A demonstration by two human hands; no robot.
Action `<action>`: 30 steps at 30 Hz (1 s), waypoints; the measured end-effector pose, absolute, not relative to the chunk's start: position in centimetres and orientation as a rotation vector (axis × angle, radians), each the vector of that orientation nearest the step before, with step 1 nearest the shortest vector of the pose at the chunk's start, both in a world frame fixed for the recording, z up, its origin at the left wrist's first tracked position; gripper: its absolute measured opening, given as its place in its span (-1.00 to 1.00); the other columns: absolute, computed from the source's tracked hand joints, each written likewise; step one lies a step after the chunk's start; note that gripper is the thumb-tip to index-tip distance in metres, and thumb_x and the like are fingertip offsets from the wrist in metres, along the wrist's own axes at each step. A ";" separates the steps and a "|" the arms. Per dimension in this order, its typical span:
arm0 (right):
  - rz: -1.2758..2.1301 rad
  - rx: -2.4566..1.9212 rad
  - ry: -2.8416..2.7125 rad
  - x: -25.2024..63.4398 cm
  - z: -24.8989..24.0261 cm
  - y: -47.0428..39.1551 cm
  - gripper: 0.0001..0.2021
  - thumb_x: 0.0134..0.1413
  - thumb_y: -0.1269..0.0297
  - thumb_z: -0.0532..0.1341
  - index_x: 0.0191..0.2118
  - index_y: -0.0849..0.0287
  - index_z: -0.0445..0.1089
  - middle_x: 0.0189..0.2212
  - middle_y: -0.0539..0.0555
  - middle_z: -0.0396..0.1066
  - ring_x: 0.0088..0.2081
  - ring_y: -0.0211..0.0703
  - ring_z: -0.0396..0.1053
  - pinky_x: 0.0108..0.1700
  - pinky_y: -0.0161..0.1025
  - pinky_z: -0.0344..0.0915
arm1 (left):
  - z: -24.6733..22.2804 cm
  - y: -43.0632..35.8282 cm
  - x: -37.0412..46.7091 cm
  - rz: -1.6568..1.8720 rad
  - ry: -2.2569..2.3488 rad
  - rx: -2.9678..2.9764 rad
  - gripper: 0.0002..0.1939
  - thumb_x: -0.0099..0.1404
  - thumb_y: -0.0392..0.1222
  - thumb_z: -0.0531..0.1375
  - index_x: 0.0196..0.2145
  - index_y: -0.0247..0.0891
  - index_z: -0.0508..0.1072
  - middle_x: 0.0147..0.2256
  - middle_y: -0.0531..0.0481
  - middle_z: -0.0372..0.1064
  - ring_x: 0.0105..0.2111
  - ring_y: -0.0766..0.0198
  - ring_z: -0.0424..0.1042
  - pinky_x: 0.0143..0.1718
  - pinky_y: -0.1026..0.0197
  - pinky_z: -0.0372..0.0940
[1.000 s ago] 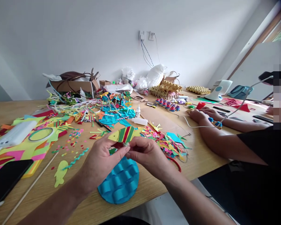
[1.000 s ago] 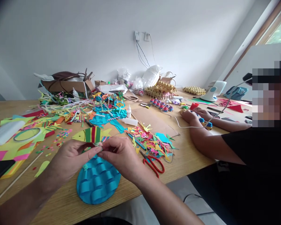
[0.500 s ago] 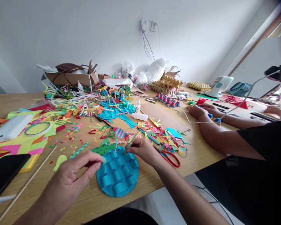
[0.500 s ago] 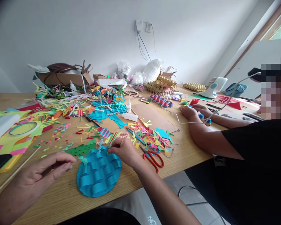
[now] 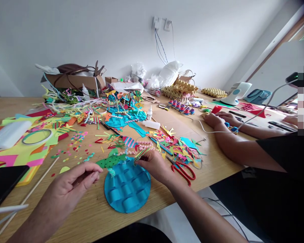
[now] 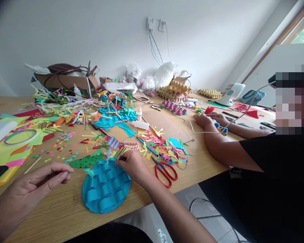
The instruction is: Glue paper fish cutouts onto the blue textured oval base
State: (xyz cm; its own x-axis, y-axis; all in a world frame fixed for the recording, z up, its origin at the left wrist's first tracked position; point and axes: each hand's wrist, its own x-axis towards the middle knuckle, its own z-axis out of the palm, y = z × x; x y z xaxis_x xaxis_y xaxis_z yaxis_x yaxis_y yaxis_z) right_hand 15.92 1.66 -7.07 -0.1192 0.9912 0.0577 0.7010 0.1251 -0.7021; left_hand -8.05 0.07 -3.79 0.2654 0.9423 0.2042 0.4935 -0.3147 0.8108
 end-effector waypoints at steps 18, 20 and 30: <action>0.553 -1.649 -1.958 15.8 -8.8 1.7 -0.90 -0.13 0.45 0.25 -0.58 0.24 0.45 -0.65 -0.03 0.35 -0.61 -0.38 0.14 -0.56 -0.42 0.01 | -3.9 -0.3 -8.3 0.817 1.324 1.867 -0.77 0.12 -0.02 0.08 -0.43 -0.18 0.43 -0.49 0.08 0.42 -0.45 0.27 0.38 -0.46 0.39 0.28; 0.561 -1.656 -1.960 15.8 -8.7 1.8 -0.89 -0.12 0.45 0.25 -0.59 0.23 0.45 -0.66 -0.05 0.34 -0.62 -0.39 0.12 -0.56 -0.42 0.00 | -3.9 -0.3 -8.3 0.830 1.314 1.870 -0.77 0.12 -0.02 0.08 -0.44 -0.19 0.43 -0.50 0.08 0.41 -0.46 0.27 0.38 -0.47 0.39 0.28; 0.611 -1.674 -1.974 15.7 -8.7 1.9 -0.89 -0.13 0.47 0.26 -0.60 0.26 0.45 -0.71 -0.07 0.24 -0.64 -0.41 0.08 -0.56 -0.41 -0.02 | -4.1 -0.1 -8.6 0.790 1.295 1.881 -0.77 0.15 -0.03 0.06 -0.41 -0.19 0.42 -0.45 0.07 0.42 -0.40 0.27 0.39 -0.41 0.40 0.29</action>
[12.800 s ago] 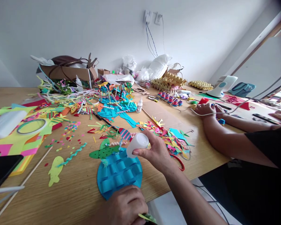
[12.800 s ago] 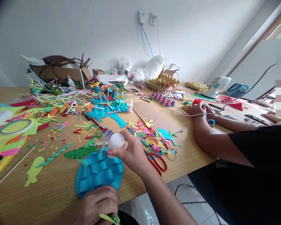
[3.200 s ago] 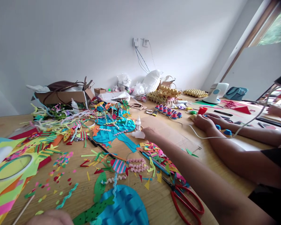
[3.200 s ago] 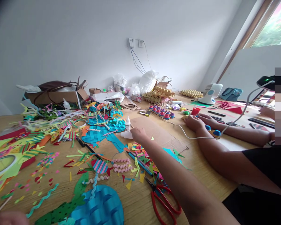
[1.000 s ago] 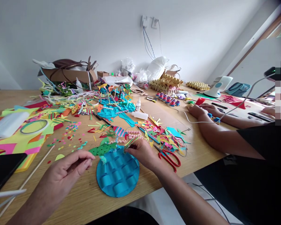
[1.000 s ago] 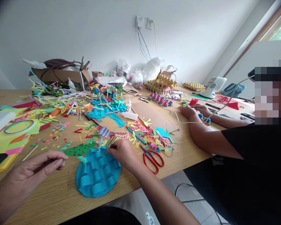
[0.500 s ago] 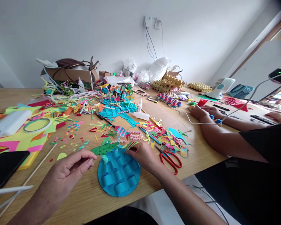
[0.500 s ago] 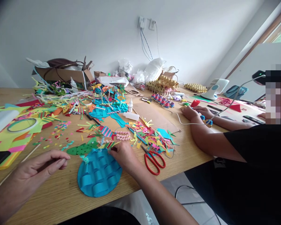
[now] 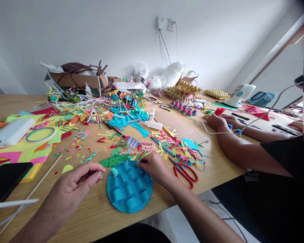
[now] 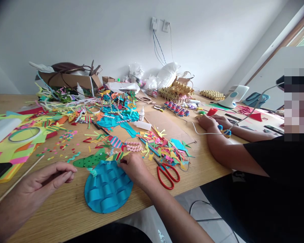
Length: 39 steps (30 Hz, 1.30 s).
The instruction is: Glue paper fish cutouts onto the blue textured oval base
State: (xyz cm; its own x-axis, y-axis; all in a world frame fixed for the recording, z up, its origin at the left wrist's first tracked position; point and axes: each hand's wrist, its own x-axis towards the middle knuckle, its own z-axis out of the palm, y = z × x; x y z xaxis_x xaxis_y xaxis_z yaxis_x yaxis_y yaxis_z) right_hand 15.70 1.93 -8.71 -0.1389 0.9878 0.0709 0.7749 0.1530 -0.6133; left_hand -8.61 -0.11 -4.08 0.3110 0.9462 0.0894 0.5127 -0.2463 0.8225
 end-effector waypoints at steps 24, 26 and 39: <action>0.657 -1.629 -1.949 16.1 -9.2 2.0 -0.93 -0.13 0.45 0.26 -0.55 0.23 0.42 -0.67 -0.09 0.27 -0.60 -0.40 0.13 -0.56 -0.45 0.01 | -4.6 0.6 -9.1 0.781 1.362 1.832 -0.78 0.11 -0.03 0.10 -0.38 -0.19 0.44 -0.44 0.06 0.45 -0.40 0.26 0.40 -0.40 0.38 0.29; 0.655 -1.626 -1.949 16.2 -9.2 1.9 -0.93 -0.12 0.44 0.25 -0.55 0.22 0.41 -0.65 -0.09 0.28 -0.59 -0.39 0.14 -0.55 -0.45 0.01 | -4.6 0.6 -9.1 0.797 1.372 1.828 -0.77 0.10 -0.02 0.10 -0.39 -0.20 0.44 -0.46 0.06 0.44 -0.42 0.25 0.40 -0.42 0.38 0.29; 0.710 -1.617 -1.917 16.3 -9.1 1.7 -0.96 -0.10 0.42 0.24 -0.47 0.22 0.45 -0.54 0.00 0.42 -0.49 -0.28 0.30 -0.45 -0.39 0.13 | -4.7 0.7 -9.5 0.782 1.347 1.863 -0.77 0.11 -0.03 0.10 -0.39 -0.20 0.45 -0.44 0.06 0.45 -0.40 0.26 0.40 -0.40 0.38 0.29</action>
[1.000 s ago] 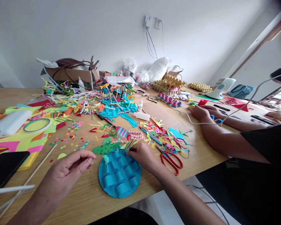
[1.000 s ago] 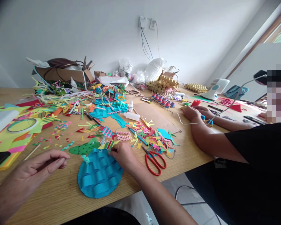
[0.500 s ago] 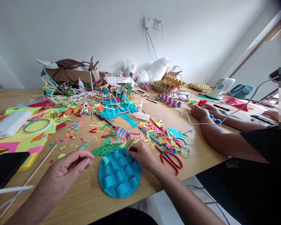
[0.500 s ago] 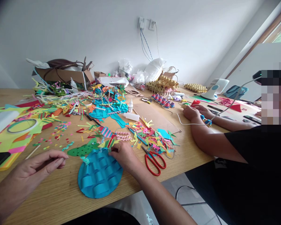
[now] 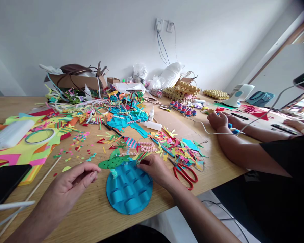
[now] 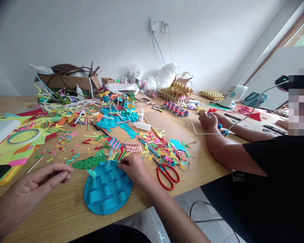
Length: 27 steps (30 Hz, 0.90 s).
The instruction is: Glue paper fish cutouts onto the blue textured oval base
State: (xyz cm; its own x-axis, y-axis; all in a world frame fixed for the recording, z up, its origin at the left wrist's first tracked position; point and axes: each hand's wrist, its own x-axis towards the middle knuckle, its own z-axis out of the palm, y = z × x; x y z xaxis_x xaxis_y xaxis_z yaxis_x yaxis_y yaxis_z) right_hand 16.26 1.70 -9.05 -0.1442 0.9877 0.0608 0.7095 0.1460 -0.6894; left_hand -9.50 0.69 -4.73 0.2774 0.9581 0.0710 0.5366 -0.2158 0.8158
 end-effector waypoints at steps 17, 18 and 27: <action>0.750 -1.639 -1.905 16.2 -9.3 1.9 -0.93 -0.10 0.41 0.23 -0.50 0.24 0.46 -0.59 -0.03 0.40 -0.54 -0.32 0.26 -0.49 -0.40 0.11 | -4.4 0.8 -8.7 0.924 1.315 1.805 -0.80 -0.01 -0.03 0.13 -0.51 -0.18 0.46 -0.54 0.08 0.45 -0.50 0.26 0.43 -0.49 0.39 0.32; 0.753 -1.640 -1.904 16.2 -9.3 1.9 -0.93 -0.10 0.41 0.23 -0.50 0.24 0.46 -0.59 -0.03 0.40 -0.54 -0.31 0.26 -0.49 -0.40 0.11 | -4.5 0.8 -8.8 0.929 1.311 1.808 -0.80 -0.01 -0.03 0.14 -0.50 -0.17 0.47 -0.53 0.08 0.45 -0.49 0.26 0.43 -0.49 0.39 0.33; 0.805 -1.638 -1.875 16.3 -9.0 1.8 -0.96 -0.13 0.45 0.23 -0.52 0.22 0.41 -0.62 -0.07 0.33 -0.55 -0.35 0.21 -0.51 -0.42 0.08 | -4.4 0.9 -8.8 0.914 1.330 1.808 -0.77 -0.03 -0.01 0.13 -0.53 -0.18 0.47 -0.54 0.05 0.46 -0.52 0.25 0.41 -0.53 0.37 0.31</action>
